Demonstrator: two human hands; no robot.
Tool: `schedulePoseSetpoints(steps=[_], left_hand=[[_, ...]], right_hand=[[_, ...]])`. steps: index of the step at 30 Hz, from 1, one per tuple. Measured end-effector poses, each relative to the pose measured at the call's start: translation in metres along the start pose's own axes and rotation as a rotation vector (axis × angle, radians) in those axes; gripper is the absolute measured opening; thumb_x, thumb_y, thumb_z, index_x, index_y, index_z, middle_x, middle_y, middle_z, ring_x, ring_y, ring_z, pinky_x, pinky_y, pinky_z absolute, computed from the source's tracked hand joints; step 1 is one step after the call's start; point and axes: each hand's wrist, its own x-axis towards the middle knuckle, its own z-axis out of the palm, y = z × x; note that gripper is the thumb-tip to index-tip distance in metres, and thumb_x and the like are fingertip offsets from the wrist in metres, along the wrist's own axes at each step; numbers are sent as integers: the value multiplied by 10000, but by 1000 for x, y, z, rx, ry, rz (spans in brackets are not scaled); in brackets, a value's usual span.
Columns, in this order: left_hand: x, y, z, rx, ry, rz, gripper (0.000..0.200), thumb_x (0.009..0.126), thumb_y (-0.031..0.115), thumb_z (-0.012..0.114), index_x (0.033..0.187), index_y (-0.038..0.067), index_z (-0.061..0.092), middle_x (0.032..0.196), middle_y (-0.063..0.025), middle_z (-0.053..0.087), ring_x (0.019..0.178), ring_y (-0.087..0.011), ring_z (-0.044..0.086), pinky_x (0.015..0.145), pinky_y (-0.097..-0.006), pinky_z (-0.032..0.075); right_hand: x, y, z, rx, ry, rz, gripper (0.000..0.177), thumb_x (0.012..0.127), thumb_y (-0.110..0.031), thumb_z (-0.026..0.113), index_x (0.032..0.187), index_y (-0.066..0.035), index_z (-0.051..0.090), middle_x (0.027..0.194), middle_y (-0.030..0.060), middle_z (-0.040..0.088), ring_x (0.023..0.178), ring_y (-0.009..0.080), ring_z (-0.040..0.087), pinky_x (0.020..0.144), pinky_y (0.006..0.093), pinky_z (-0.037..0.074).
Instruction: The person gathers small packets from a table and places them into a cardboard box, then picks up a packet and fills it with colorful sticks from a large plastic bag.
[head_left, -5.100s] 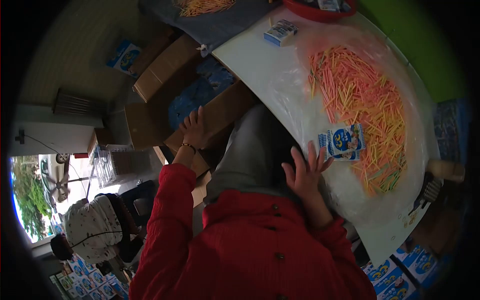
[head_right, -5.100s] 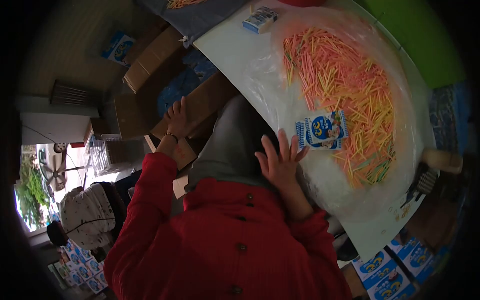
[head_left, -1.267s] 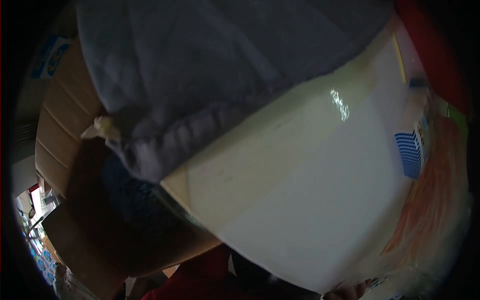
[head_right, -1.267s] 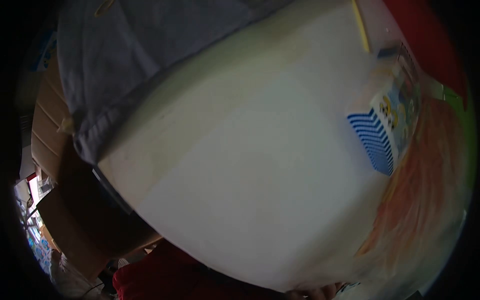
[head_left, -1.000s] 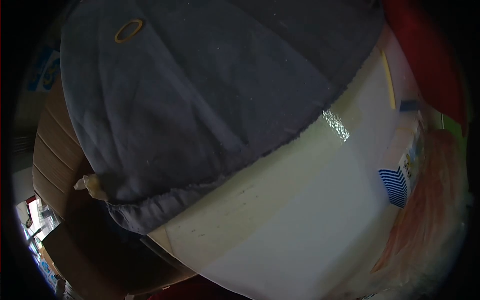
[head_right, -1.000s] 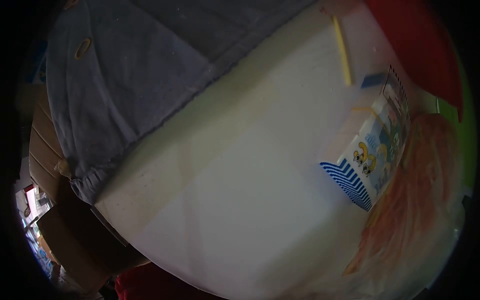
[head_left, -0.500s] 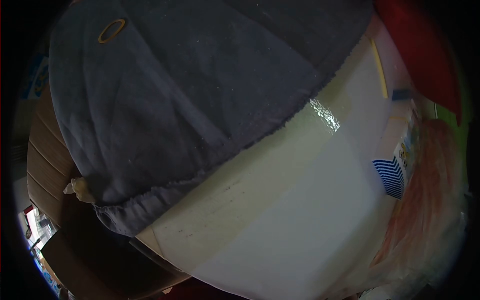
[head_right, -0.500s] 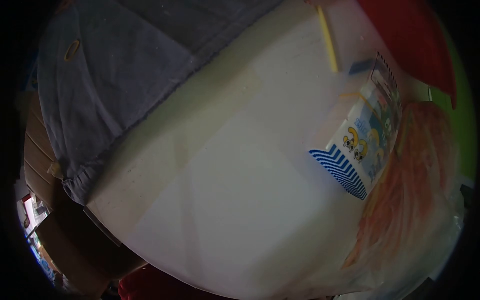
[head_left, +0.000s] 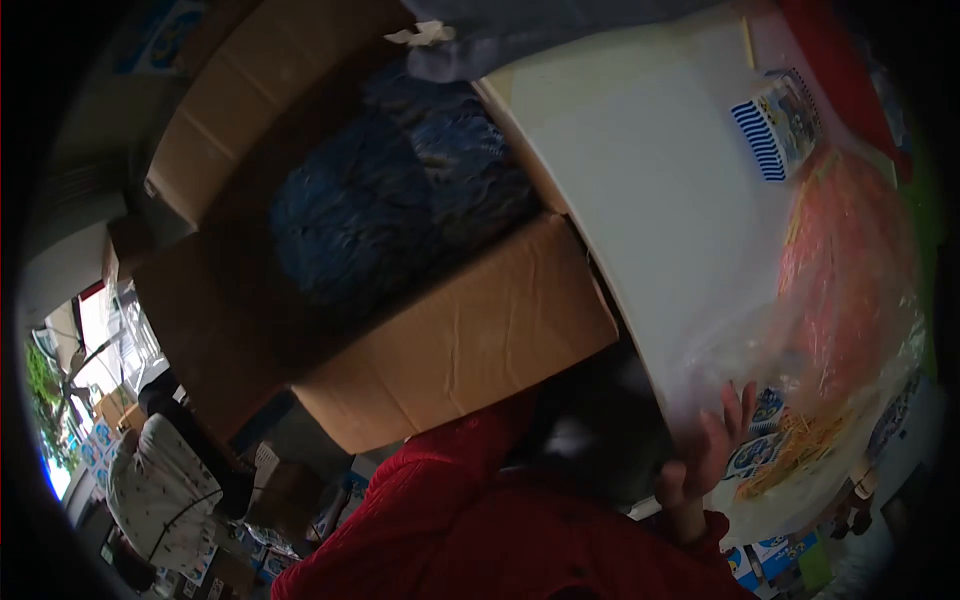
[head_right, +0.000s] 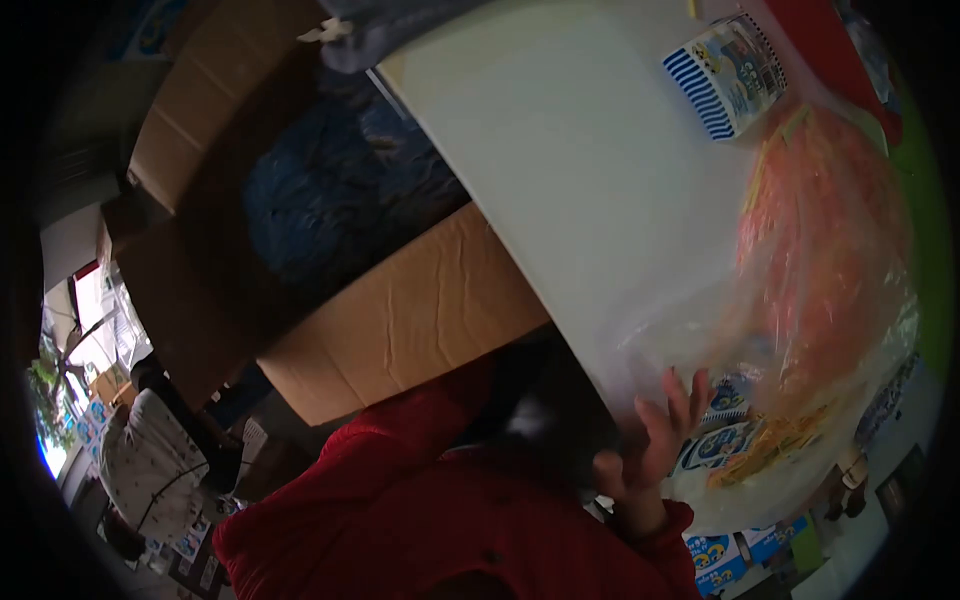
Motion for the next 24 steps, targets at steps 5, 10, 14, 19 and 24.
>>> schedulePoseSetpoints(steps=[5, 10, 14, 19, 24], left_hand=[[-20, 42, -30, 15, 66, 24, 85, 809, 110, 666, 859, 48, 636, 856, -113, 634, 752, -242, 647, 677, -350, 540], [-39, 149, -48, -84, 213, 225, 137, 728, -4, 704, 808, 56, 610, 873, -108, 635, 724, -217, 645, 591, -309, 524], [-12, 257, -59, -20, 396, 714, 246, 658, -22, 716, 864, 56, 606, 910, -114, 647, 691, -202, 628, 578, -317, 518], [68, 327, -23, -100, 212, 969, 348, 702, -16, 745, 1003, 58, 586, 966, -113, 663, 756, -238, 663, 661, -333, 537], [108, 354, 18, 194, 184, 665, 555, 728, 18, 793, 1213, 16, 523, 1091, -110, 647, 980, -212, 650, 815, -318, 528]], right_hand=[[28, -4, 13, 106, 87, 30, 452, 794, -237, 504, 1182, -6, 527, 1385, 253, 441, 1341, 504, 287, 1103, 601, 183], [-2, -4, -25, 375, 133, -68, 413, 733, -112, 524, 1126, 7, 562, 1341, 250, 486, 1287, 467, 390, 1086, 566, 261], [-19, 5, -66, 518, 218, -50, 341, 756, -24, 574, 1094, 10, 602, 1200, 221, 594, 1132, 379, 570, 1003, 493, 410], [-51, 41, -115, 462, 344, 3, 280, 815, 5, 568, 1091, 10, 617, 1077, 191, 656, 1027, 330, 629, 916, 430, 478], [-84, 84, -135, 486, 552, 251, 221, 865, -1, 579, 1080, -13, 630, 1041, 160, 667, 924, 297, 657, 799, 357, 514]])
